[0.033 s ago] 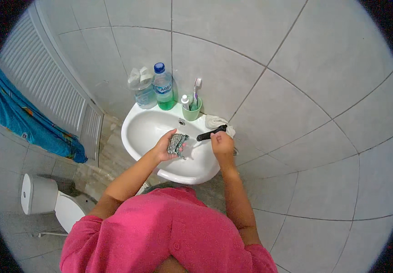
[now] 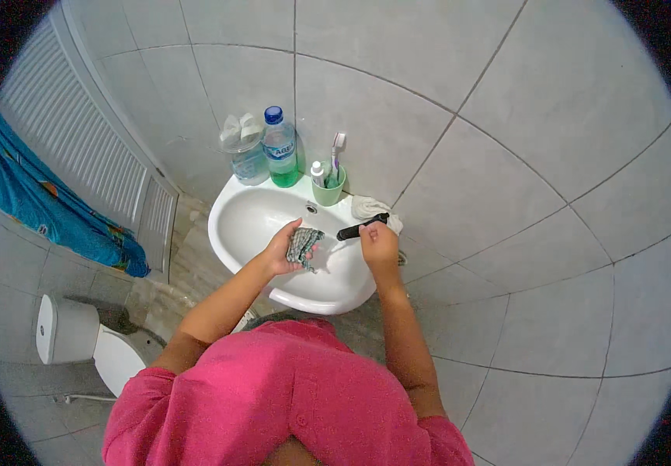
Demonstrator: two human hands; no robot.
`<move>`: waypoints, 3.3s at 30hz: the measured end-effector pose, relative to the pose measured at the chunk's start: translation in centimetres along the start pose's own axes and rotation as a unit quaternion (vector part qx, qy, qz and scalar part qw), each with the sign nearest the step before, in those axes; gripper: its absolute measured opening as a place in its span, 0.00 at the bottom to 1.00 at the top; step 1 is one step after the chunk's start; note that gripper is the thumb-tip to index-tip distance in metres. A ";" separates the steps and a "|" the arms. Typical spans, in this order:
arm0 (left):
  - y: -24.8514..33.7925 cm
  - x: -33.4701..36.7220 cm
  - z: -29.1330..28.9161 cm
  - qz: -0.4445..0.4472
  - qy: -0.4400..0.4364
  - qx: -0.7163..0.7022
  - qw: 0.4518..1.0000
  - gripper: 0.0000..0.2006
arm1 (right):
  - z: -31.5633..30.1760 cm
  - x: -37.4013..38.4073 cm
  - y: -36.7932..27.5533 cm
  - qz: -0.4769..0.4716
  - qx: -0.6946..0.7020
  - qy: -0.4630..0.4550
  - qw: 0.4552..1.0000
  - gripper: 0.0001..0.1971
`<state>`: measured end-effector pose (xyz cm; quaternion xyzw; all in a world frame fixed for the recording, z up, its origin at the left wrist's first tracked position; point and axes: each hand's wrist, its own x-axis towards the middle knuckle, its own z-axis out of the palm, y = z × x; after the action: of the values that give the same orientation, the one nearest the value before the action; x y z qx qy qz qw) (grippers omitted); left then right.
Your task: The person cleans the tiled walls of a bathroom using a cloth. They repeatedly wet the cloth in the sink, wring it out, and wipe the wall surfaces in circular and vertical motions. The person moves around the sink and toilet area to reach different sections of the wall.
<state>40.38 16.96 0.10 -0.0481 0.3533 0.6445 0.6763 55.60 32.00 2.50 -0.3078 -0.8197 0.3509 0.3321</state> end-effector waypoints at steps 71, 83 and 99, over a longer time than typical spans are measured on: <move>2.6 1.3 5.9 0.518 -0.150 0.817 0.202 0.05 | 0.5 -1.9 -3.3 0.440 0.629 -0.564 0.306 0.11; 4.6 -2.3 7.6 0.571 -0.084 0.780 0.239 0.06 | 1.5 -3.0 -10.1 0.333 0.804 -0.444 0.214 0.12; 9.8 -11.3 -7.3 0.369 -0.007 0.818 0.441 0.13 | 12.0 -1.5 -12.2 0.114 0.028 -0.589 0.799 0.18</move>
<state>29.37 5.30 4.52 0.6667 0.6963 0.2453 0.1025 44.04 19.53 5.15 -0.1232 -0.8060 0.5226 -0.2491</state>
